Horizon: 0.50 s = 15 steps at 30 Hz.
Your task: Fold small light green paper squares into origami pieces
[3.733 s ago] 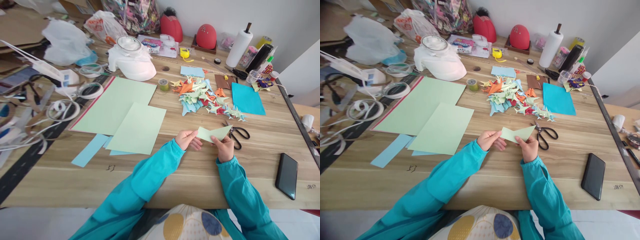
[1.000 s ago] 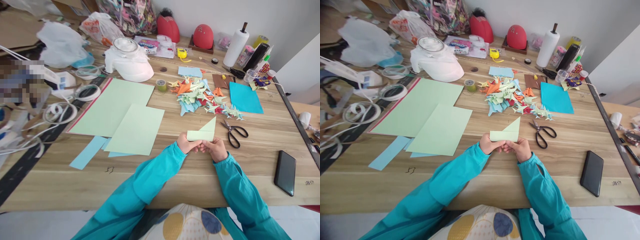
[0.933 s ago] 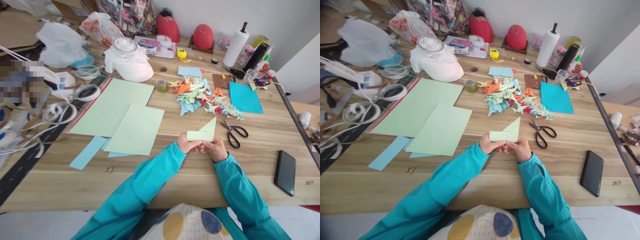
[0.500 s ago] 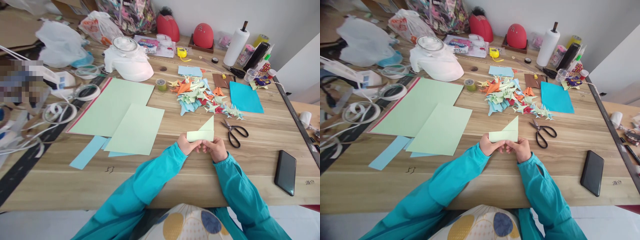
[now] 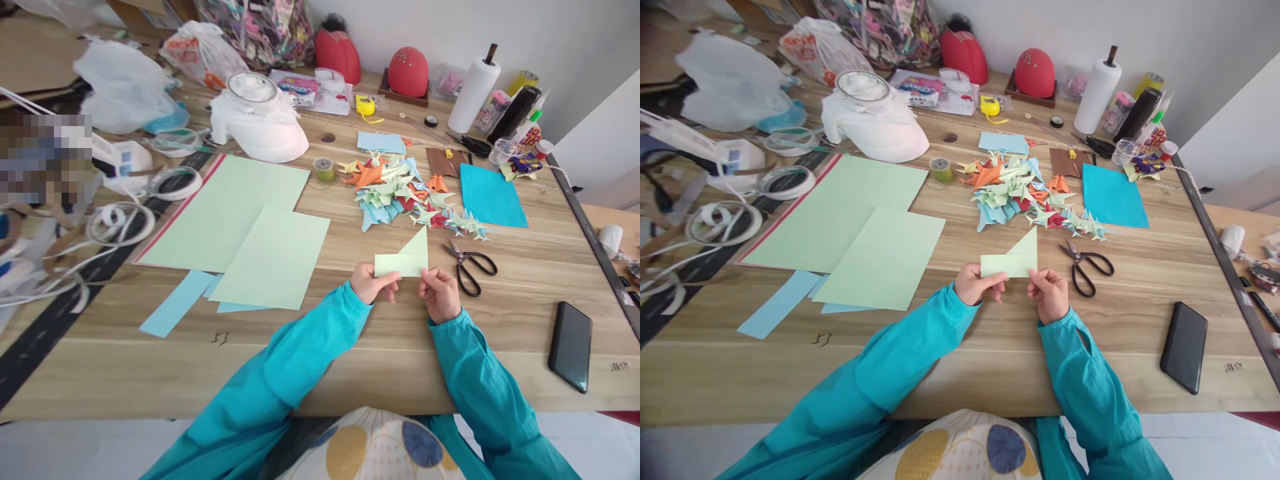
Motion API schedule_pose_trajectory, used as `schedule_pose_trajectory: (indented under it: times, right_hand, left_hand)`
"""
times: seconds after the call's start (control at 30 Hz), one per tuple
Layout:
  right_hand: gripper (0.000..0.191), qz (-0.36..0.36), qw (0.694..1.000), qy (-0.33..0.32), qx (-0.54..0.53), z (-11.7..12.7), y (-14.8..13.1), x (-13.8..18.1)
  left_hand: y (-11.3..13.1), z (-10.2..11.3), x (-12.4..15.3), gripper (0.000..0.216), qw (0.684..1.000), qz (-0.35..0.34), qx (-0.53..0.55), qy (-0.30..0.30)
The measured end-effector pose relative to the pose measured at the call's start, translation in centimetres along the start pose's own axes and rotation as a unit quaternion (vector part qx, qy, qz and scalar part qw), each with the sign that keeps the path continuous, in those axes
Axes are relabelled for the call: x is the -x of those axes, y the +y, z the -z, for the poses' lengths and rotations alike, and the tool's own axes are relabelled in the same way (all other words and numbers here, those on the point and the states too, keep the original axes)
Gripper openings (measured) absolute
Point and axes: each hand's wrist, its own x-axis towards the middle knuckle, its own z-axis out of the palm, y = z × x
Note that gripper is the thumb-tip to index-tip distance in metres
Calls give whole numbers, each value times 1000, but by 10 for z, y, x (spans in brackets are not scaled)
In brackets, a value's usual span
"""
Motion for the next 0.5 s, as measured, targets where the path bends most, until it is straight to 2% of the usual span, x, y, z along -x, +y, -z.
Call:
schedule_pose_trajectory:
  times: [0.23, 0.33, 0.43, 0.47, 0.5]
  right_hand:
    - [26, 102, 990, 44, 90, 6, 0, -4]
    - [26, 136, 980, 66, 129, 7, 0, -7]
    - [29, 126, 971, 60, 194, 7, -2, -14]
    - [30, 111, 969, 43, 217, 8, -3, -17]
    - [31, 95, 966, 23, 240, 8, -4, -20]
  left_hand:
    - [11, 17, -6, 30, 999, 14, -41, -13]
    - [9, 12, 5, 31, 992, 33, -111, -53]
    - [-2, 6, 24, 37, 966, 67, -232, -89]
    - [-6, 6, 30, 40, 951, 39, -293, -89]
    - [-9, 6, 36, 42, 930, -32, -357, -74]
